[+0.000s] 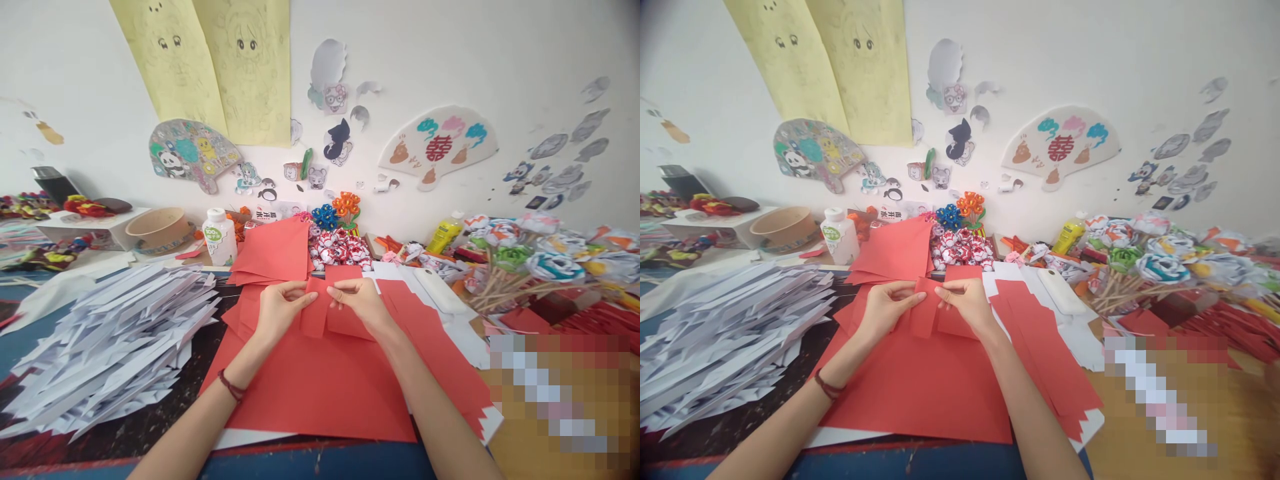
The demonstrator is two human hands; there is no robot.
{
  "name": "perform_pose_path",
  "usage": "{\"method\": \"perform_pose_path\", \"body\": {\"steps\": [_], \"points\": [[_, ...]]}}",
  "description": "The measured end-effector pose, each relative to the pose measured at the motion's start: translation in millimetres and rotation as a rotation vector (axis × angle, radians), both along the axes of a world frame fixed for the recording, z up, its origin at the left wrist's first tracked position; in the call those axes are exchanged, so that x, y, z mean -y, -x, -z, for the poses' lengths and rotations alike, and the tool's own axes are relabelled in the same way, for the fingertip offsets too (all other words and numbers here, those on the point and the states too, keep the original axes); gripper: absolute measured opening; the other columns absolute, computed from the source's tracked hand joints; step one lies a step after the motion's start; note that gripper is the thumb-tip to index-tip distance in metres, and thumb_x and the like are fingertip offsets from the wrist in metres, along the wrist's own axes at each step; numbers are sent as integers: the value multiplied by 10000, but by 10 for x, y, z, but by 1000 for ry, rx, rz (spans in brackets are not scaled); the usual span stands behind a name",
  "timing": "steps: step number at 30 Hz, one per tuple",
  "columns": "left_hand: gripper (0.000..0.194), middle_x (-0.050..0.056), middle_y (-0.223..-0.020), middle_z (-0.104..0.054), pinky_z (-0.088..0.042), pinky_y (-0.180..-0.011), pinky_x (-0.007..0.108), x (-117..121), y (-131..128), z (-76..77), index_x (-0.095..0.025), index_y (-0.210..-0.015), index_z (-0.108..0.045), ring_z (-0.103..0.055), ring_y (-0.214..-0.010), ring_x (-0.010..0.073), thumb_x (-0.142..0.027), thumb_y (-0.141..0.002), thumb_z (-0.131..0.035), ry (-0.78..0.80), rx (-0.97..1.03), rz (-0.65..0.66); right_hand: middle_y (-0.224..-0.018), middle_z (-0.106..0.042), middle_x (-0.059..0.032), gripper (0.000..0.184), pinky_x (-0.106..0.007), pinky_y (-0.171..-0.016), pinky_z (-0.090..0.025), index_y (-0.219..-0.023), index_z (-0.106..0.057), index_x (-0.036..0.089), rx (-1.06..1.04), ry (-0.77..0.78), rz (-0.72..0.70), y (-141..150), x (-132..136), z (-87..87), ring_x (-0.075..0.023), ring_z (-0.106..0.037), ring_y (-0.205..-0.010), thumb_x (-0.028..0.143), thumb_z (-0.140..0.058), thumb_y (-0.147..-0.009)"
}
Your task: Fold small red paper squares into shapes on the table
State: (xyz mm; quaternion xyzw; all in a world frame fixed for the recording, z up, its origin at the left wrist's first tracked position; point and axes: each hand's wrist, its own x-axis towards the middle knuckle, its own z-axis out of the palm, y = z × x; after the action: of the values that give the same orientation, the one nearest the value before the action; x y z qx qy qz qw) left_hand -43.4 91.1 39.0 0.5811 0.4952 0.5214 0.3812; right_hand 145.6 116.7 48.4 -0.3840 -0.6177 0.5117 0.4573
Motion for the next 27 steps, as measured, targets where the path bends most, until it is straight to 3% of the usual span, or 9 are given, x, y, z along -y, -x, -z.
{"method": "perform_pose_path", "body": {"steps": [8, 12, 15, 20, 24, 27], "points": [[380, 97, -855, -760, -562, -683, 311, -14, 7, 11, -150, -955, -735, -716, -812, 274, -444, -715, -726, -4, -18, 4, -593, -663, -41, 289, -254, -556, -432, -741, -737, 139, 23, -22, -2, 0, -2, -10, -122, -536, -534, 427, -712, -757], [341, 91, -881, -753, -539, -740, 282, -22, 11, -38, -141, -905, -724, -701, -828, 231, -438, -739, -703, -27, 5, 27, -586, -644, -30, 286, -248, -546, -428, -710, -719, 140, 29, -31, -34, 0, 5, -30, -118, -534, -530, 419, -702, -769], [291, 56, -766, -725, -502, -658, 233, -16, 9, -86, -141, -763, -687, -666, -723, 178, -432, -771, -668, -47, 21, 23, -584, -629, -21, 291, -243, -538, -423, -684, -704, 139, 27, -31, -80, 2, 18, -41, -112, -529, -526, 418, -702, -768], [365, -17, -549, -562, -379, -508, 191, 7, 5, -133, -163, -604, -538, -513, -519, 93, -423, -859, -560, -102, -53, 43, -593, -611, -16, 303, -237, -525, -410, -682, -698, 137, 32, -39, -105, -3, 42, -66, -105, -509, -529, 422, -679, -784], [413, -27, -507, -521, -364, -512, 196, 31, -3, -162, -170, -584, -495, -480, -492, 90, -444, -894, -499, -140, -155, 55, -589, -601, -15, 303, -243, -521, -402, -687, -703, 144, 48, -54, -91, -8, 54, -99, -115, -506, -541, 433, -676, -776], [405, -22, -555, -533, -377, -528, 202, 46, -16, -168, -169, -608, -513, -495, -525, 97, -467, -881, -507, -133, -110, 85, -588, -604, -17, 299, -245, -505, -386, -688, -708, 150, 36, -59, -51, -7, 63, -122, -118, -500, -535, 436, -676, -769]]}}
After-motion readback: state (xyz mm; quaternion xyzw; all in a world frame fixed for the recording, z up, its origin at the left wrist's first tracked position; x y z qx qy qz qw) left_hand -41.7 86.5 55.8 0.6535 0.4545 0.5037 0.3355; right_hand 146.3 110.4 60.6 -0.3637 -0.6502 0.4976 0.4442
